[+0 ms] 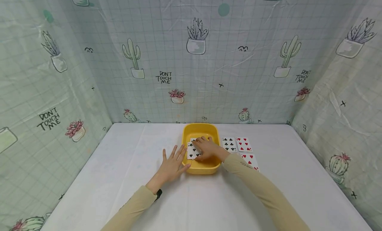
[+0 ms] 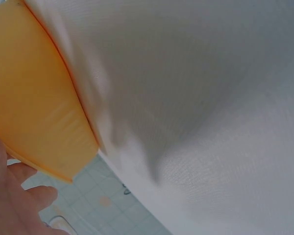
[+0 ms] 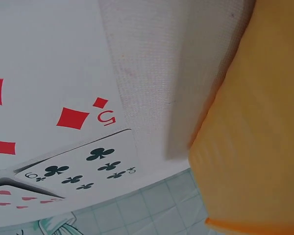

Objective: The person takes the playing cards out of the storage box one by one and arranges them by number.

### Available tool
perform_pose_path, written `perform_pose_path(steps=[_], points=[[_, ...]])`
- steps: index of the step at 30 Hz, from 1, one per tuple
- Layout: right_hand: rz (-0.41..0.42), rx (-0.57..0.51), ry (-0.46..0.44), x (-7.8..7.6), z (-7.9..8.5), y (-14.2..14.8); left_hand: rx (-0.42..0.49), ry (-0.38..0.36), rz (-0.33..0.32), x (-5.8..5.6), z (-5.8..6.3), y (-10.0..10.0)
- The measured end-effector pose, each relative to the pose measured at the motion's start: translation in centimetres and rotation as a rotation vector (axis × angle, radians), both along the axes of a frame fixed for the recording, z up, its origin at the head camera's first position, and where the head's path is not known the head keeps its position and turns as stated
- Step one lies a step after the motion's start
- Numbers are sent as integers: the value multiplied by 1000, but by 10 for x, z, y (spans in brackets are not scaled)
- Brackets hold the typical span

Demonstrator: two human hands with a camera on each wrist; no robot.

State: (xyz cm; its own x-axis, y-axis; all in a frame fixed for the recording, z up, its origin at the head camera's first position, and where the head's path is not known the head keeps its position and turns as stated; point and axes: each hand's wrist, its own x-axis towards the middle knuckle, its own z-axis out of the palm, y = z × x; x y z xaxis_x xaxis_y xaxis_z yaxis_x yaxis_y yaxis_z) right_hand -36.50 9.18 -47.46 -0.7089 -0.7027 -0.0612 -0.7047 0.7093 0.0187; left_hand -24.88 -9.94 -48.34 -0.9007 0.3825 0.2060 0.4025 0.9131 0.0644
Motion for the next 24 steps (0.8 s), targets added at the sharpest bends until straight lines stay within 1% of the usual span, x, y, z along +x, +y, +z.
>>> perform_pose_path(steps=[10,12,15,18,22,24], points=[[16,-47,38,5,10,7,-3,-17,9,0,0,0],[5,-55,37,6,12,10,-2,-17,11,1,0,0],[-21,-70,11,8,16,14,-10,-18,19,1,0,1],[-42,-66,5,11,20,18,-12,-14,21,0,-1,1],[-21,-49,36,15,24,24,-12,-19,25,0,-1,1],[-2,-63,47,18,26,27,-6,-18,22,0,0,1]])
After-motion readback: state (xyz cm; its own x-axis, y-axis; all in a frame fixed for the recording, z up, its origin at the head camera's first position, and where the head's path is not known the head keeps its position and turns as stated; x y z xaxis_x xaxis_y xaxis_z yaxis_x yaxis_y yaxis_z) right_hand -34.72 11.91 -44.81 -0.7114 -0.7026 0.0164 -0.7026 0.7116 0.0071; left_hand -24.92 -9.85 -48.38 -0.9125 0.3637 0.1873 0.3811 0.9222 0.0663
